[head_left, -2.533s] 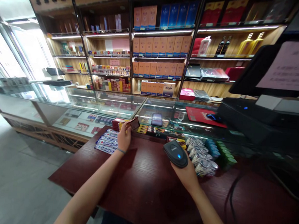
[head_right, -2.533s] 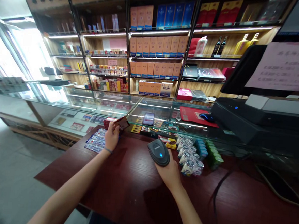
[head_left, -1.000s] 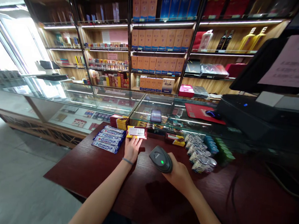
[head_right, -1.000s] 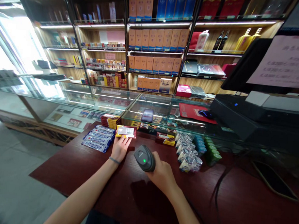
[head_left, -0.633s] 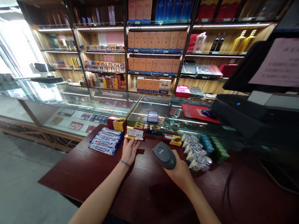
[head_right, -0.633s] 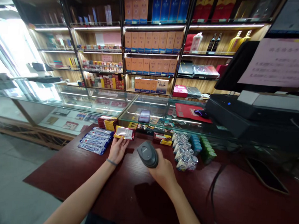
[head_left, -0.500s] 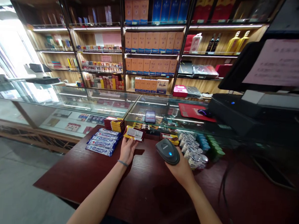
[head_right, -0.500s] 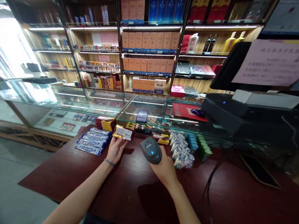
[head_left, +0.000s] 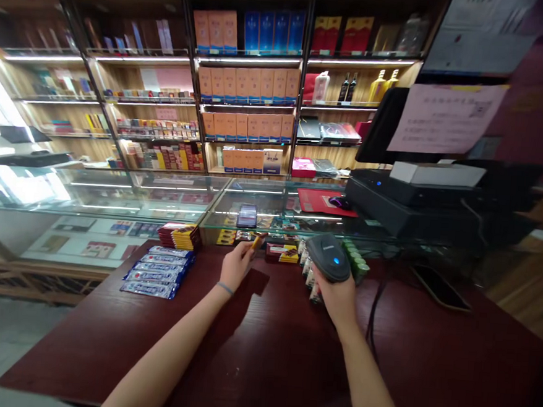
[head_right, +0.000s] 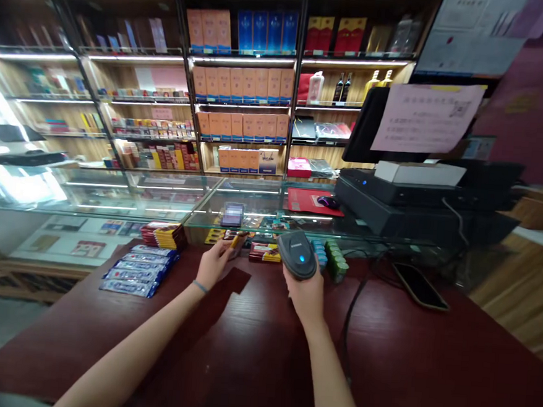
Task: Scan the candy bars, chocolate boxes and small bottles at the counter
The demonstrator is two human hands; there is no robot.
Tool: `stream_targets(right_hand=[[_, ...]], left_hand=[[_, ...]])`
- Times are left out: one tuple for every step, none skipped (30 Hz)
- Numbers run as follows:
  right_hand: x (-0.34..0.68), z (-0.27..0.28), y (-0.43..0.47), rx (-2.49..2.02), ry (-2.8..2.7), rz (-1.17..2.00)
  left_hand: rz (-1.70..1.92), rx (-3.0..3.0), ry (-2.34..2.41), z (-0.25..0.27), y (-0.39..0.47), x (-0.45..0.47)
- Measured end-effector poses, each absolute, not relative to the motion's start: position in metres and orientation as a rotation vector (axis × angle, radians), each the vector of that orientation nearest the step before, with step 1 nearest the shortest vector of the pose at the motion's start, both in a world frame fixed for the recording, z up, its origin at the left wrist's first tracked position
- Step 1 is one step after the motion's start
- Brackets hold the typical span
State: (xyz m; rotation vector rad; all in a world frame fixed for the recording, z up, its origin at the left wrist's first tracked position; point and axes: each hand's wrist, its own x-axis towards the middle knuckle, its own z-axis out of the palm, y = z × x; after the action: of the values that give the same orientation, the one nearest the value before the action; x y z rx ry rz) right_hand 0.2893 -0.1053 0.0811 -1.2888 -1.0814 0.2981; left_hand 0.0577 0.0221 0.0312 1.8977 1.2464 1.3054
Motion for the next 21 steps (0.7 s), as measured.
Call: stream_targets(right_hand=[[0.293, 0.083, -0.106, -1.280, -1.057, 0.331], [0.296, 0.084, -0.107, -1.271, -1.029, 0.360], [0.298, 0.085, -0.108, -1.263, -1.000, 0.376], [0.300, 0.086, -0.108, -1.259, -0.967, 0.379], [0.302, 0.087, -0.109, -1.259, -0.937, 0.379], [0.304, 0.087, -0.109, -1.261, -0.912, 0.382], [0.305, 0.087, -0.109, -1.264, -0.898, 0.393], [0.306, 0.087, -0.109, -1.266, -0.892, 0.408], [0.307, 0.086, -0.109, -1.267, -0.889, 0.422], [0.308, 0.085, -0.108, -1.266, -0.886, 0.430], [0.309, 0.084, -0.108, -1.264, -0.881, 0.430], [0.309, 0.083, -0.107, -1.262, -0.874, 0.421], [0.309, 0.082, -0.106, -1.261, -0.870, 0.406], [0.309, 0.081, -0.106, -1.261, -0.872, 0.388], [0.309, 0.081, -0.105, -1.260, -0.878, 0.371], [0.309, 0.081, -0.105, -1.258, -0.886, 0.353], [0.308, 0.081, -0.105, -1.255, -0.893, 0.337], [0.308, 0.081, -0.104, -1.253, -0.899, 0.324], [0.307, 0.082, -0.105, -1.253, -0.903, 0.315], [0.306, 0.082, -0.105, -1.255, -0.904, 0.311], [0.304, 0.083, -0.105, -1.260, -0.902, 0.311]], left_hand=[[1.219, 2.049, 1.304, 0.034, 0.023, 0.066], [1.117, 2.195, 1.343, 0.036, 0.024, 0.076], [1.009, 2.331, 1.359, 0.037, 0.025, 0.085], [0.902, 2.456, 1.342, 0.038, 0.025, 0.095], [0.806, 2.566, 1.300, 0.039, 0.026, 0.104], [0.730, 2.658, 1.246, 0.038, 0.028, 0.113], [0.673, 2.730, 1.193, 0.037, 0.029, 0.121], [0.637, 2.780, 1.149, 0.035, 0.030, 0.128], [0.616, 2.809, 1.122, 0.033, 0.032, 0.135], [0.603, 2.823, 1.105, 0.031, 0.033, 0.140], [0.595, 2.826, 1.098, 0.029, 0.035, 0.145], [0.591, 2.822, 1.097, 0.026, 0.036, 0.148], [0.591, 2.814, 1.100, 0.024, 0.038, 0.151], [0.596, 2.807, 1.100, 0.022, 0.040, 0.153], [0.604, 2.801, 1.094, 0.020, 0.041, 0.155], [0.616, 2.798, 1.084, 0.019, 0.043, 0.156], [0.629, 2.796, 1.074, 0.017, 0.044, 0.157], [0.644, 2.796, 1.066, 0.015, 0.046, 0.157], [0.658, 2.797, 1.063, 0.013, 0.048, 0.158], [0.673, 2.799, 1.063, 0.011, 0.049, 0.158], [0.687, 2.803, 1.062, 0.009, 0.050, 0.158]])
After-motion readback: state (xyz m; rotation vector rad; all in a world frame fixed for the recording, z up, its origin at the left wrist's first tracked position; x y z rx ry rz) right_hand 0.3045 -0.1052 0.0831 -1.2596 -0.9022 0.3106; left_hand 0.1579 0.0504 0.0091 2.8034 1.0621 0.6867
